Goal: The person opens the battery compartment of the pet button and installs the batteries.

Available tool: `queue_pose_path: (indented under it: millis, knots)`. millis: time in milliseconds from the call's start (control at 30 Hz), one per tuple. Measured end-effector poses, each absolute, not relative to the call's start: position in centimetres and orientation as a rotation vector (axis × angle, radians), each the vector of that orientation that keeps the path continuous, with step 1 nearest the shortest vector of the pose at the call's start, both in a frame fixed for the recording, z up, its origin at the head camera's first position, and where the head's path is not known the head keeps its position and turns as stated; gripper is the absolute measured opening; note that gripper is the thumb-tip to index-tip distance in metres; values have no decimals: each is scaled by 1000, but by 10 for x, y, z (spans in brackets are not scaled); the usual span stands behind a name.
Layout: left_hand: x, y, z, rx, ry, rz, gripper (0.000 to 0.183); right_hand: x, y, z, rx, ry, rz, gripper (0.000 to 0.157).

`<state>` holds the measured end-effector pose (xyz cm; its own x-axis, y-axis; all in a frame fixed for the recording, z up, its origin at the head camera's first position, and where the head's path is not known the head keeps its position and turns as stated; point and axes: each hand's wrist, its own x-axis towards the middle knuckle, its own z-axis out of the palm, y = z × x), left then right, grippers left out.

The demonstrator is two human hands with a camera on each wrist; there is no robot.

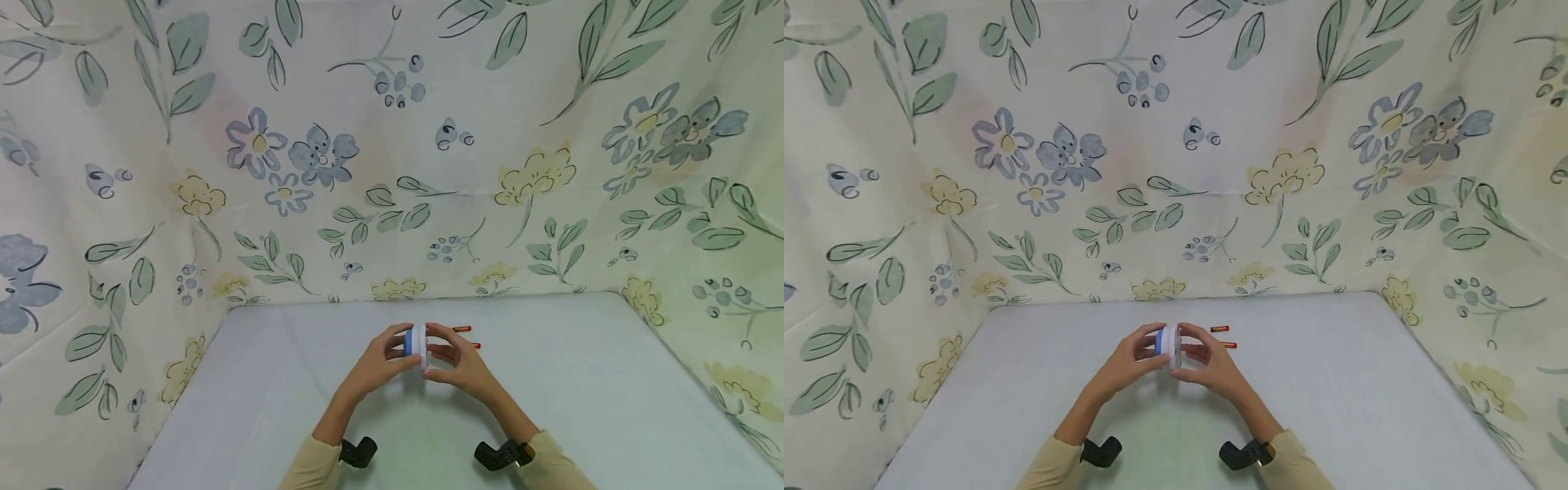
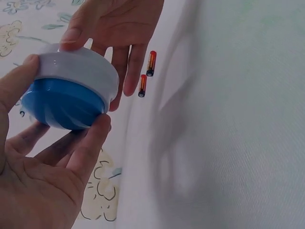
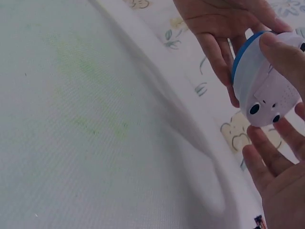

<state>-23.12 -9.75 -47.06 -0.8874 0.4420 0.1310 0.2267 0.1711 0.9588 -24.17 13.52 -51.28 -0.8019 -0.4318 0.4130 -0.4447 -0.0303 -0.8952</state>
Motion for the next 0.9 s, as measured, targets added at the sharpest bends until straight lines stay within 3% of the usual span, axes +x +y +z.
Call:
queue_pose_path:
  millis: [700, 900]
  knots:
    - [-232, -106, -473, 693, 2221, 1715, 77, -242, 138, -503, 888, -2378, 1716, 77]
    - [-233, -108, -480, 699, 2299, 1682, 71, -244, 140, -502, 896, -2380, 1669, 78]
